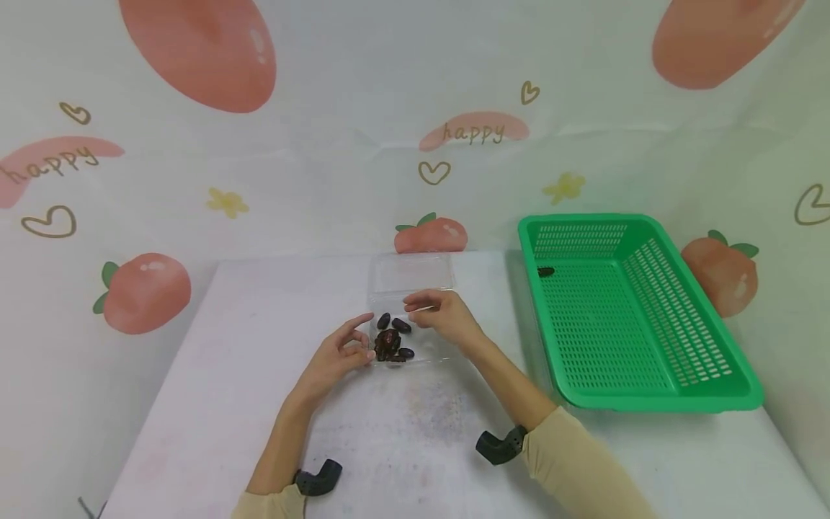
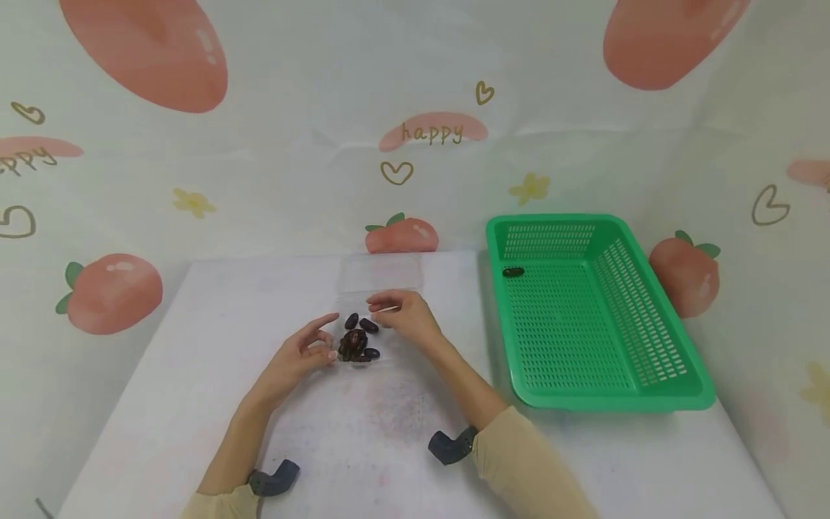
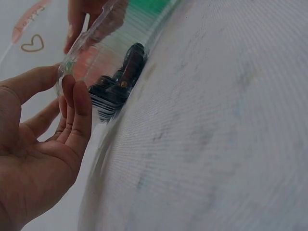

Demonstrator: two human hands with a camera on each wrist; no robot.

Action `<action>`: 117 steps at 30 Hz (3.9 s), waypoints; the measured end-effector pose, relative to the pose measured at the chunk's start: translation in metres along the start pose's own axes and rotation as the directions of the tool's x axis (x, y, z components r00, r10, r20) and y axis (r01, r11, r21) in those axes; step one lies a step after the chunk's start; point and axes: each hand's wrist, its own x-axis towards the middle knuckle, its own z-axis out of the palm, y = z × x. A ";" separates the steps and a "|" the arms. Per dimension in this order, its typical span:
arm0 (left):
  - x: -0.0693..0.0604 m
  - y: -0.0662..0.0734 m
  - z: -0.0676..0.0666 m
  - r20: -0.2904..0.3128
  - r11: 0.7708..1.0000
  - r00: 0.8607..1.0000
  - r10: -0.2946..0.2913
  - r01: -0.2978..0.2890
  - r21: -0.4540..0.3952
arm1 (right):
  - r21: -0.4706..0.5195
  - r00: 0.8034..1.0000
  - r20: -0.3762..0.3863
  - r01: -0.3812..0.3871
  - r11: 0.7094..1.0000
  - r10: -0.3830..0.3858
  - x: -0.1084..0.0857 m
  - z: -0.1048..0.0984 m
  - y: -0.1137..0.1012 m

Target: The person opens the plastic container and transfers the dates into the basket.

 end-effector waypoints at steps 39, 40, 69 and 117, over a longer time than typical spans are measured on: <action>0.003 -0.003 -0.002 0.015 1.000 1.000 0.000 0.000 -0.006 | -0.484 0.998 -0.037 -0.064 0.873 0.053 0.026 0.027 0.020; 0.003 -0.003 -0.002 0.016 1.000 1.000 0.001 -0.001 -0.006 | -0.498 0.998 -0.032 -0.057 0.866 0.048 0.025 0.028 0.019; 0.001 -0.003 0.000 0.004 1.000 1.000 0.007 -0.007 0.006 | -0.395 0.999 -0.037 -0.043 0.918 0.031 0.016 0.017 -0.008; 0.005 -0.001 0.000 -0.050 0.999 0.999 -0.014 0.015 0.031 | -0.107 0.996 -0.068 -0.070 0.992 0.063 -0.030 -0.135 -0.063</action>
